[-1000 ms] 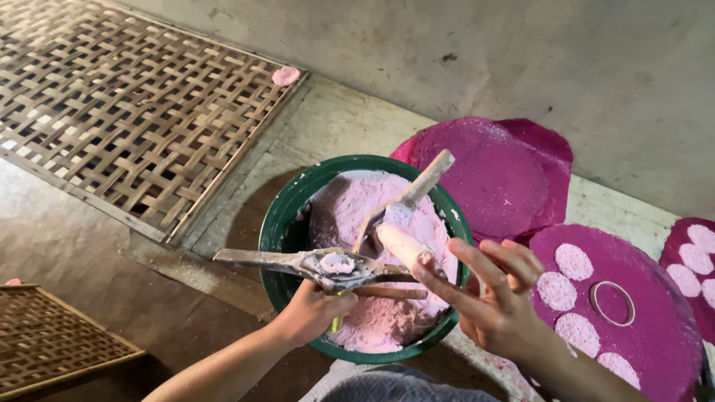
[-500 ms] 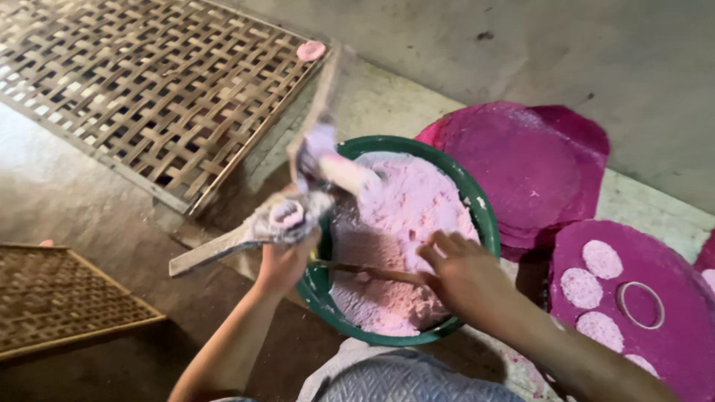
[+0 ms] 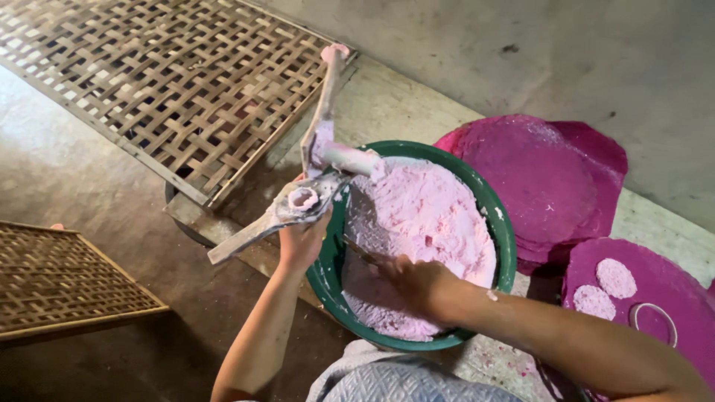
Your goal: The person uses a metal pressing tool to scoop pink paste from a green bowl and press it into circular shapes onto large purple sheets, then moves the sheets aside.
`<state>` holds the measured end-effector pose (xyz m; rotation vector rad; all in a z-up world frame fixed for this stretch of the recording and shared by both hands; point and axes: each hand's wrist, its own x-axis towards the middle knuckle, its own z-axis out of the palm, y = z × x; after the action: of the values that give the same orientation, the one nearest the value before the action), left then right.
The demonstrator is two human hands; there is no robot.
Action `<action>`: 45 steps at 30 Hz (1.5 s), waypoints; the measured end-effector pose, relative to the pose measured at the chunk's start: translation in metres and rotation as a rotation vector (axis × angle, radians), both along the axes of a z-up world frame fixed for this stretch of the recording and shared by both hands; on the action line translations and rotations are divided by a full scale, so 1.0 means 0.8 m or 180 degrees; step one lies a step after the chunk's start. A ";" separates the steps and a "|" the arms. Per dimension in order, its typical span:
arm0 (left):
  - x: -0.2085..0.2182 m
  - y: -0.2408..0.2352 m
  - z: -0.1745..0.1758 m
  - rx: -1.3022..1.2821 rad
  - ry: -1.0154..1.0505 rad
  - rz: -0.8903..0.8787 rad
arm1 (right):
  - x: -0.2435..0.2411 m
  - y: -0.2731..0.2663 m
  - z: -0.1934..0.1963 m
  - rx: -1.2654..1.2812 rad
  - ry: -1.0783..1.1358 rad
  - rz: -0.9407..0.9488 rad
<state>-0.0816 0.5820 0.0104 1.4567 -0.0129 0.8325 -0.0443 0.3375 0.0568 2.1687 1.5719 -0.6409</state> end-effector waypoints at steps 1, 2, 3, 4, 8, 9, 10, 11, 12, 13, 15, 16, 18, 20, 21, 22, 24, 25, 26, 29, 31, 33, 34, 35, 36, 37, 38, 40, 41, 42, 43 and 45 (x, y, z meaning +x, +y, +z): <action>0.000 -0.001 0.001 0.0017 0.0087 0.0017 | -0.001 -0.003 0.003 -0.0296 0.0037 0.0060; -0.001 -0.002 0.001 0.0035 0.0175 0.0033 | -0.004 -0.007 0.005 -0.0209 0.0119 -0.0046; 0.000 -0.002 0.002 0.0053 0.0261 0.0035 | -0.008 -0.011 0.006 -0.0122 0.0199 -0.0166; 0.000 -0.003 0.003 -0.0085 0.0230 -0.0067 | -0.011 -0.015 0.006 -0.0034 0.0278 -0.0287; 0.001 -0.001 0.007 -0.0049 0.0293 -0.0141 | -0.020 -0.020 -0.002 0.0467 -0.0095 -0.0069; 0.001 0.000 0.007 0.0098 0.0354 -0.0059 | -0.021 -0.018 -0.004 0.0332 -0.0069 -0.0257; 0.001 0.000 0.008 0.0111 0.0288 -0.0098 | -0.022 -0.015 -0.004 0.0197 -0.0043 -0.0445; 0.000 0.001 0.008 0.0125 0.0225 -0.0138 | -0.023 -0.012 -0.004 0.0414 -0.0001 -0.0431; -0.001 0.002 0.008 0.0139 0.0162 -0.0177 | -0.026 -0.008 -0.003 0.0630 0.0041 -0.0415; 0.000 0.002 0.009 0.0106 0.0200 -0.0178 | -0.028 -0.005 0.001 0.0848 0.0077 -0.0406; 0.000 0.003 0.010 0.0038 0.0279 -0.0182 | -0.028 0.005 0.011 0.0393 -0.0068 -0.0321; 0.000 0.003 0.010 -0.0102 0.0491 -0.0200 | -0.025 0.009 0.018 0.0163 -0.0141 -0.0282; -0.002 0.001 0.009 -0.0397 0.0918 -0.0219 | -0.015 0.007 0.039 0.0123 -0.0019 -0.0734; -0.005 0.000 0.009 -0.0438 0.0772 -0.0239 | 0.004 -0.003 0.062 -0.0082 0.0334 -0.1678; -0.005 0.000 0.010 -0.0452 0.0693 -0.0254 | 0.014 -0.006 0.071 -0.0258 0.0623 -0.2403; -0.005 0.001 0.011 -0.0269 0.0533 -0.0202 | 0.024 -0.020 0.083 0.0066 0.0476 -0.2209; -0.002 0.001 0.012 0.0079 0.0191 -0.0084 | 0.046 -0.063 0.107 0.0736 0.0342 -0.2315; -0.002 0.002 0.013 0.0013 0.0215 -0.0106 | 0.056 -0.083 0.115 0.1091 0.0364 -0.2608; -0.002 0.003 0.014 -0.0052 0.0238 -0.0129 | 0.066 -0.096 0.118 0.1111 0.0305 -0.2884; -0.006 0.001 0.012 0.0024 0.0302 -0.0134 | 0.090 -0.123 0.100 0.1283 0.0027 -0.3339; -0.005 -0.001 0.014 -0.0136 0.0484 -0.0167 | 0.102 -0.130 0.082 0.1560 -0.0344 -0.3107; -0.004 -0.002 0.016 -0.0601 0.0829 -0.0237 | 0.108 -0.134 0.064 0.1466 -0.0588 -0.2979; -0.004 -0.001 0.016 -0.0541 0.0908 -0.0216 | 0.110 -0.133 0.056 0.1418 -0.0705 -0.2909; -0.005 -0.002 0.016 -0.0486 0.0993 -0.0187 | 0.113 -0.131 0.048 0.1472 -0.0733 -0.2838; -0.006 -0.001 0.015 -0.0430 0.1079 -0.0159 | 0.116 -0.128 0.040 0.1527 -0.0760 -0.2767; -0.004 -0.001 0.014 -0.0267 0.0781 -0.0121 | 0.119 -0.125 0.034 0.1579 -0.0791 -0.2695; -0.002 0.000 0.013 -0.0102 0.0485 -0.0087 | 0.124 -0.120 0.029 0.1596 -0.0685 -0.2708; 0.000 0.000 0.009 -0.0051 0.0245 -0.0084 | 0.135 -0.109 0.020 0.1612 -0.0472 -0.2723; 0.002 0.001 0.007 -0.0158 0.0296 -0.0115 | 0.141 -0.101 0.016 0.1717 -0.0461 -0.2557; 0.003 0.002 0.006 -0.0266 0.0346 -0.0147 | 0.146 -0.093 0.013 0.1821 -0.0449 -0.2392; 0.002 0.002 0.004 -0.0318 0.0407 -0.0142 | 0.149 -0.085 0.010 0.1920 -0.0425 -0.2223; 0.002 0.002 0.001 -0.0414 0.0517 -0.0132 | 0.154 -0.068 0.006 0.1792 -0.0397 -0.2214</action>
<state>-0.0796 0.5835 0.0112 1.3926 0.1308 0.6672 0.0787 0.2829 0.0619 3.1451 0.9762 -0.2358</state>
